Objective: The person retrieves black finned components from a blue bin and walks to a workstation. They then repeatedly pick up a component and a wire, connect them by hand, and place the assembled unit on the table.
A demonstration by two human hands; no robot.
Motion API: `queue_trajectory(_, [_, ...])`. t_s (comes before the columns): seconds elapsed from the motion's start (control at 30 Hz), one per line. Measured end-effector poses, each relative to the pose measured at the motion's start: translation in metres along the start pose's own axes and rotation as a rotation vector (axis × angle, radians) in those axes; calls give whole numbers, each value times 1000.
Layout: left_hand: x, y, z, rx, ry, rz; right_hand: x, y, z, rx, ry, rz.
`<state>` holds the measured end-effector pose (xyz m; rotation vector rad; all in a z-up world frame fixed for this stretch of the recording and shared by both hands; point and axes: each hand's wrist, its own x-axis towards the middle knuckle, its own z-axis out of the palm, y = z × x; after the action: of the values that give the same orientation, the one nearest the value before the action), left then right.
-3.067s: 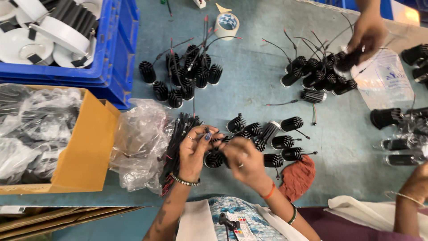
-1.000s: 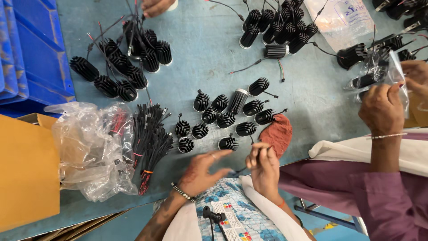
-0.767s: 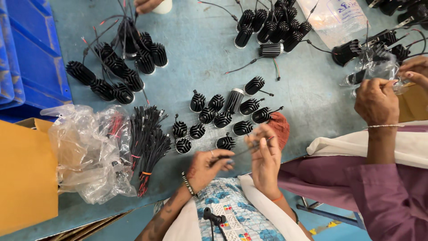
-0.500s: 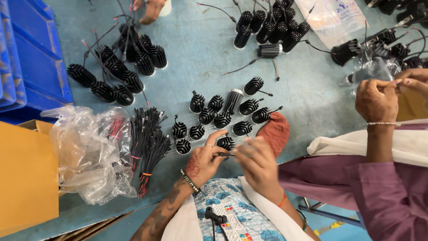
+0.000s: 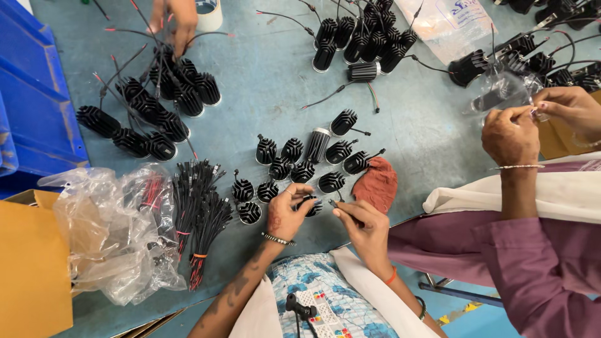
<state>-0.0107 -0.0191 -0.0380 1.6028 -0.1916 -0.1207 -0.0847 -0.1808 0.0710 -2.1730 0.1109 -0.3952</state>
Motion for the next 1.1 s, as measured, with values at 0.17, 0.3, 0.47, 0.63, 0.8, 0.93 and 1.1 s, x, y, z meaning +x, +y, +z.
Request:
queue_trajectory(0.17, [4, -25, 2, -444, -72, -107, 4, 15, 6, 112, 5, 121])
queue_trajectory(0.3, [-9, -14, -18, -163, -218, -71, 5, 26, 8, 69, -37, 111])
queue_trajectory(0.47, [-9, 15, -32, 121, -226, 27, 5, 25, 19, 251, -42, 185])
queue_trajectory(0.63, [-8, 23, -33, 155, -231, 68, 11, 16, 16, -75, -55, -81])
queue_trajectory(0.8, [-12, 18, -26, -37, -152, -106, 18, 12, 13, -110, -120, -145])
queue_trajectory(0.93, [-17, 21, -25, 109, -93, 1, 22, 14, 9, -102, -214, -179])
queue_trajectory(1.1, [-20, 29, -27, 207, -102, 144, 24, 21, 7, -107, -300, -265])
